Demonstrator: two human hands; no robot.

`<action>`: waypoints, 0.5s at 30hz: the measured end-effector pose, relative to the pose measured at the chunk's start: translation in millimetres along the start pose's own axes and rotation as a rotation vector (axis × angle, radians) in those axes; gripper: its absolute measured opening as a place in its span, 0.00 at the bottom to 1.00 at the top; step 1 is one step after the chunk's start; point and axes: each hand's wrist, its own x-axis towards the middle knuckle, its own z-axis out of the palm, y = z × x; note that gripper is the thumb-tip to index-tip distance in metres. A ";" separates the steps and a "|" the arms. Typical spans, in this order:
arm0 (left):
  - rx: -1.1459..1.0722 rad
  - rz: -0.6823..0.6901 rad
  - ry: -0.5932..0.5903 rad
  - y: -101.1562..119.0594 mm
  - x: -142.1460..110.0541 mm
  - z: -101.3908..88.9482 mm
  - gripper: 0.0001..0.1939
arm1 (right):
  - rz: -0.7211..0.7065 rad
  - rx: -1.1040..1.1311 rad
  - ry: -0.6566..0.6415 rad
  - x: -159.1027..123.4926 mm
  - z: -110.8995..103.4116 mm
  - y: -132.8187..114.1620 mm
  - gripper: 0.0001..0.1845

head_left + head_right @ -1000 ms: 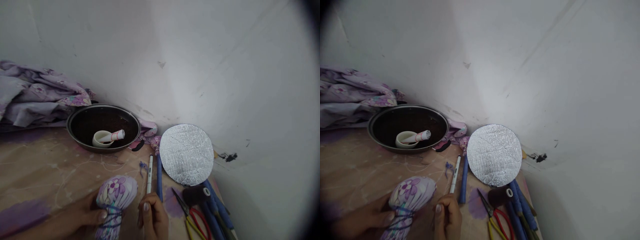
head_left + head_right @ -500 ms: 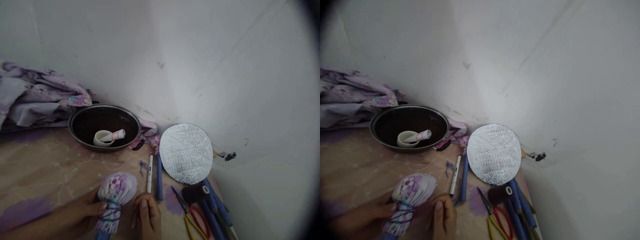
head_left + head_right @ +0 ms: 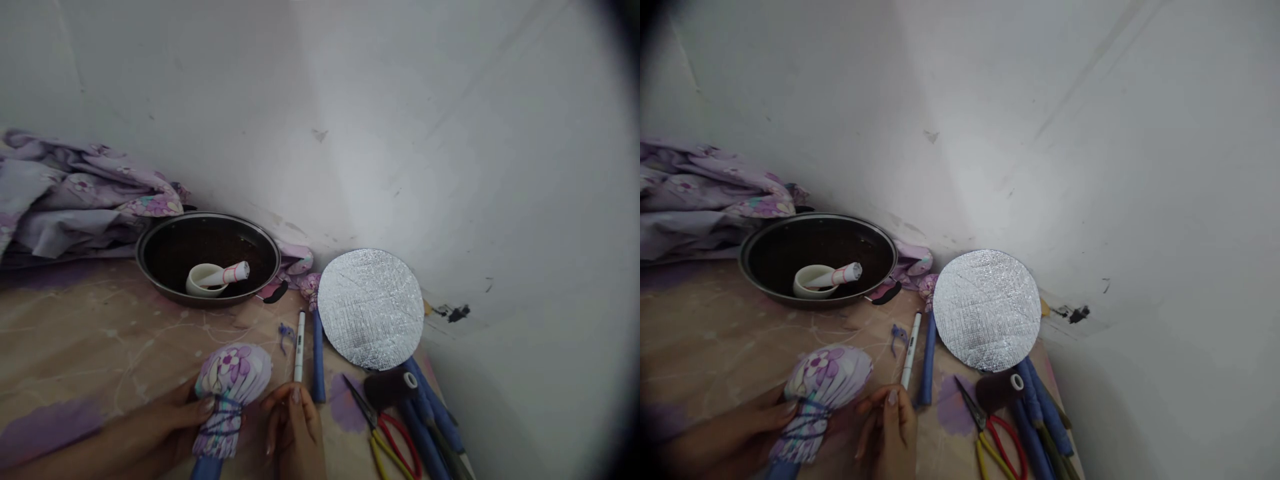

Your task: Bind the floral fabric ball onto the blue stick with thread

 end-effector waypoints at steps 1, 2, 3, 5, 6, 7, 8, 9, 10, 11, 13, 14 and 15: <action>-0.016 -0.008 0.008 0.0 0.1 -0.2 0.28 | 0.010 -0.005 -0.035 0.6 -2.6 -3.0 0.39; -0.028 -0.011 0.014 -0.3 0.2 -0.3 0.28 | 0.019 -0.013 -0.068 1.1 -5.1 -5.9 0.39; -0.034 -0.004 0.016 -0.9 0.2 -0.2 0.28 | 0.022 -0.024 -0.085 1.5 -7.4 -8.2 0.38; -0.034 0.014 0.009 -1.9 -0.1 0.3 0.29 | 0.015 -0.047 -0.097 2.0 -10.3 -10.8 0.37; -0.033 0.016 0.003 -2.2 -0.4 0.6 0.30 | 0.016 -0.057 -0.106 2.0 -10.4 -11.3 0.37; -0.031 0.012 -0.003 -2.2 -0.7 0.7 0.31 | 0.017 -0.064 -0.110 1.6 -9.4 -11.6 0.37; -0.030 0.005 -0.008 -2.0 -1.0 0.5 0.32 | 0.014 -0.070 -0.096 0.8 -7.4 -11.9 0.38; -0.027 0.000 -0.013 -1.7 -1.2 0.1 0.32 | 0.012 -0.077 -0.072 -0.5 -4.4 -12.4 0.39; -0.018 0.000 -0.018 -1.2 -1.2 -0.6 0.32 | 0.006 -0.086 -0.036 -2.2 -0.8 -13.4 0.39; -0.004 0.007 -0.026 -0.9 -0.9 -1.7 0.31 | -0.002 -0.098 0.004 -4.3 2.9 -14.8 0.40; 0.021 0.021 -0.048 -0.9 0.3 -4.6 0.29 | -0.019 -0.128 0.070 -8.6 8.9 -18.8 0.41; 0.023 0.023 -0.068 -1.4 1.1 -6.3 0.28 | -0.027 -0.144 0.087 -10.4 10.7 -21.1 0.41; 0.017 0.017 -0.098 -2.2 2.1 -8.0 0.27 | -0.036 -0.163 0.093 -11.8 11.6 -23.5 0.41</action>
